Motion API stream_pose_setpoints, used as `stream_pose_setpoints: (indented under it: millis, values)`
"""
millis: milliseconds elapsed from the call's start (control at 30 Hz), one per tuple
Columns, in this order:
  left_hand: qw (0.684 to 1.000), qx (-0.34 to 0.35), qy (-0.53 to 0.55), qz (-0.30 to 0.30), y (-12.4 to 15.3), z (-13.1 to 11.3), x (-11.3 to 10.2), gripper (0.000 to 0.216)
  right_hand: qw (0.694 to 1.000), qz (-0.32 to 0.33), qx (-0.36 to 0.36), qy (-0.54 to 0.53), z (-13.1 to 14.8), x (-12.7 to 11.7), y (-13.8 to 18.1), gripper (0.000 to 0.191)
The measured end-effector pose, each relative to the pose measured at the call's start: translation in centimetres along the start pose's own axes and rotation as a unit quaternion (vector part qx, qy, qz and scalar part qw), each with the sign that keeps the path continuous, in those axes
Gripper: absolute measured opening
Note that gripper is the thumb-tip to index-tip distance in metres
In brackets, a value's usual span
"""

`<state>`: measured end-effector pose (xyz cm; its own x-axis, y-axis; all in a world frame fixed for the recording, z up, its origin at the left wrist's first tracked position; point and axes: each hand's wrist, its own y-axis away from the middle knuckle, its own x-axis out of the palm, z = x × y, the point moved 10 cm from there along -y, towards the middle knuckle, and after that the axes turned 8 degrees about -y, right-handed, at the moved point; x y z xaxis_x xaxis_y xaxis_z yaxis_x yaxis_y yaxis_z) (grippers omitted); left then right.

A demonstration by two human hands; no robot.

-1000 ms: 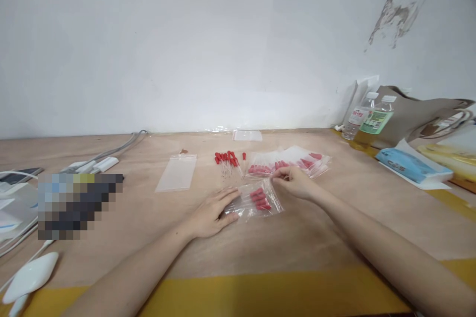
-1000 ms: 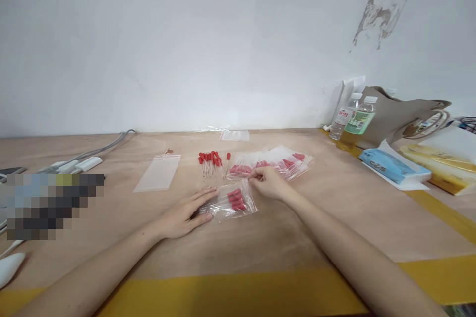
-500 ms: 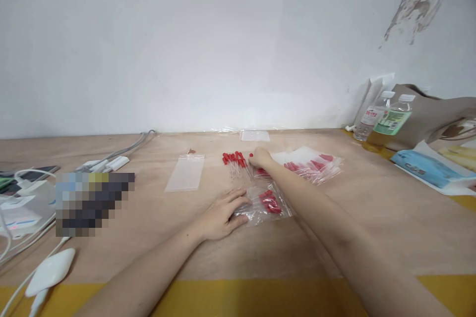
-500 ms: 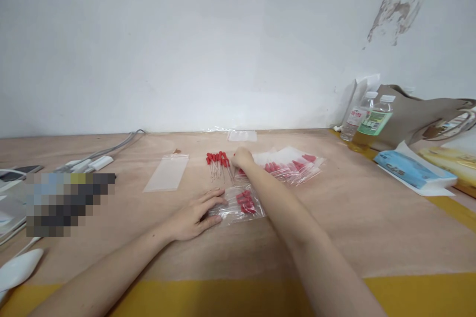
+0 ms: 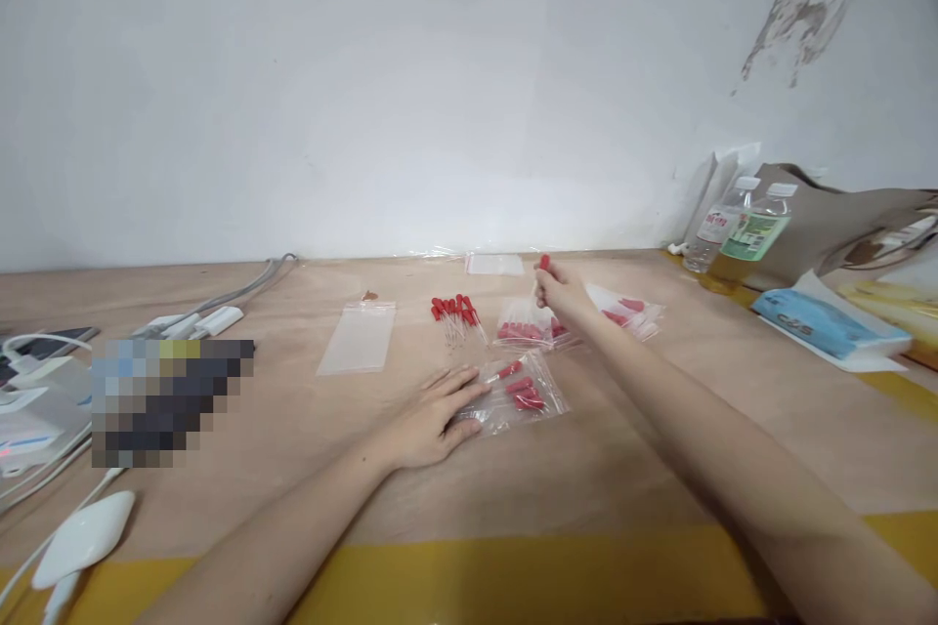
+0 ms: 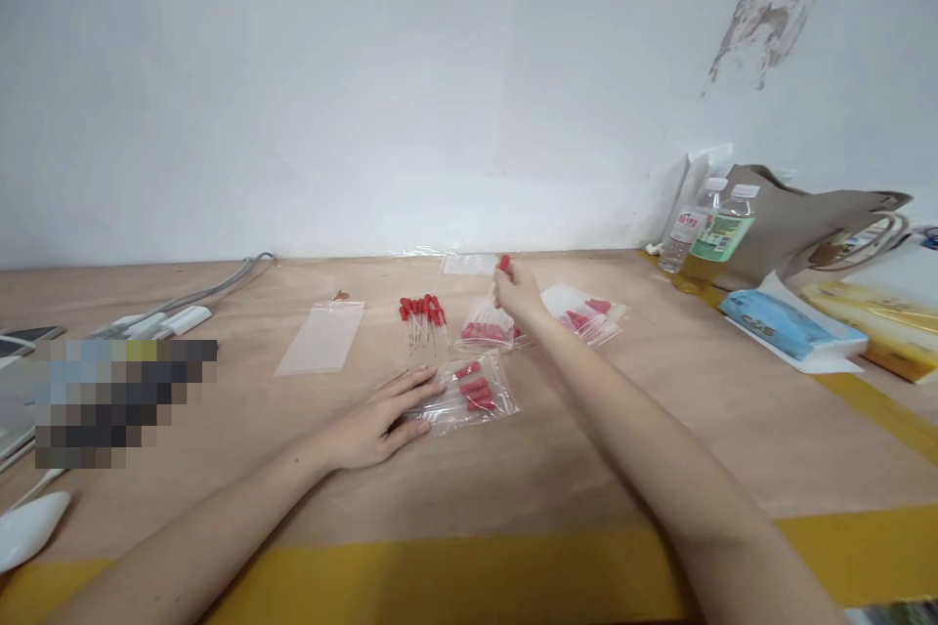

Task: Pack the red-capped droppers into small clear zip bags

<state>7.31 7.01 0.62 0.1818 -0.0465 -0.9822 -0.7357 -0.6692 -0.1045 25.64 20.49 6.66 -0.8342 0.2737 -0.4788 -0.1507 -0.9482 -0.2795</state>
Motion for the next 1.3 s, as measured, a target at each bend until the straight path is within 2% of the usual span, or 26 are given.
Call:
stream_pose_setpoints:
  millis: [67,100,200,300,367,467,600,767,867,1033,1133,1233,1300]
  values:
    - [1.000,0.002,-0.002,0.001,0.0,0.0,0.0,0.046,0.971,-0.032,0.030,-0.236,-1.9,-2.9,2.0,0.014]
    - [1.000,0.002,-0.002,0.001,0.0,0.1,0.0,0.046,0.950,-0.039,0.040,-0.308,-2.8,-3.9,3.1,0.013]
    - [1.000,-0.002,-0.001,0.003,0.0,0.2,0.0,0.047,0.919,-0.067,0.026,-0.388,-4.7,-5.7,6.0,0.025]
    - [1.000,-0.007,0.001,0.007,0.0,0.3,0.0,0.047,0.917,-0.100,-0.014,-0.387,-5.6,-6.4,8.1,0.049]
    - [1.000,-0.008,0.000,0.009,0.0,0.3,0.0,0.047,0.921,-0.101,-0.015,-0.377,-6.0,-5.9,8.7,0.054]
    - [1.000,-0.008,-0.003,0.012,0.0,0.3,-0.1,0.047,0.923,-0.092,0.008,-0.373,-6.3,-4.7,9.0,0.052]
    - [1.000,-0.007,-0.008,0.011,0.0,0.2,-0.2,0.047,0.905,-0.068,0.055,-0.416,-6.7,-2.8,9.2,0.050]
    - [1.000,-0.010,-0.006,0.011,0.0,0.3,-0.2,0.048,0.891,0.007,0.083,-0.446,-6.6,-0.1,9.8,0.045]
    - [1.000,-0.012,-0.009,0.011,0.0,0.3,-0.2,0.047,0.895,0.018,0.089,-0.437,-6.9,0.1,10.1,0.043]
    - [1.000,-0.017,-0.008,0.017,0.0,0.4,0.0,0.047,0.878,0.017,0.110,-0.465,-7.1,0.0,10.3,0.043]
    - [1.000,-0.016,-0.005,0.015,0.1,0.5,0.0,0.047,0.904,0.052,0.109,-0.411,-6.8,0.4,10.3,0.037]
    - [1.000,-0.010,-0.004,0.010,0.0,0.3,-0.1,0.047,0.940,0.099,0.081,-0.318,-6.2,1.0,10.2,0.032]
    - [1.000,-0.008,-0.003,0.007,0.0,0.2,-0.2,0.046,0.953,0.120,0.059,-0.272,-5.9,1.4,10.0,0.029]
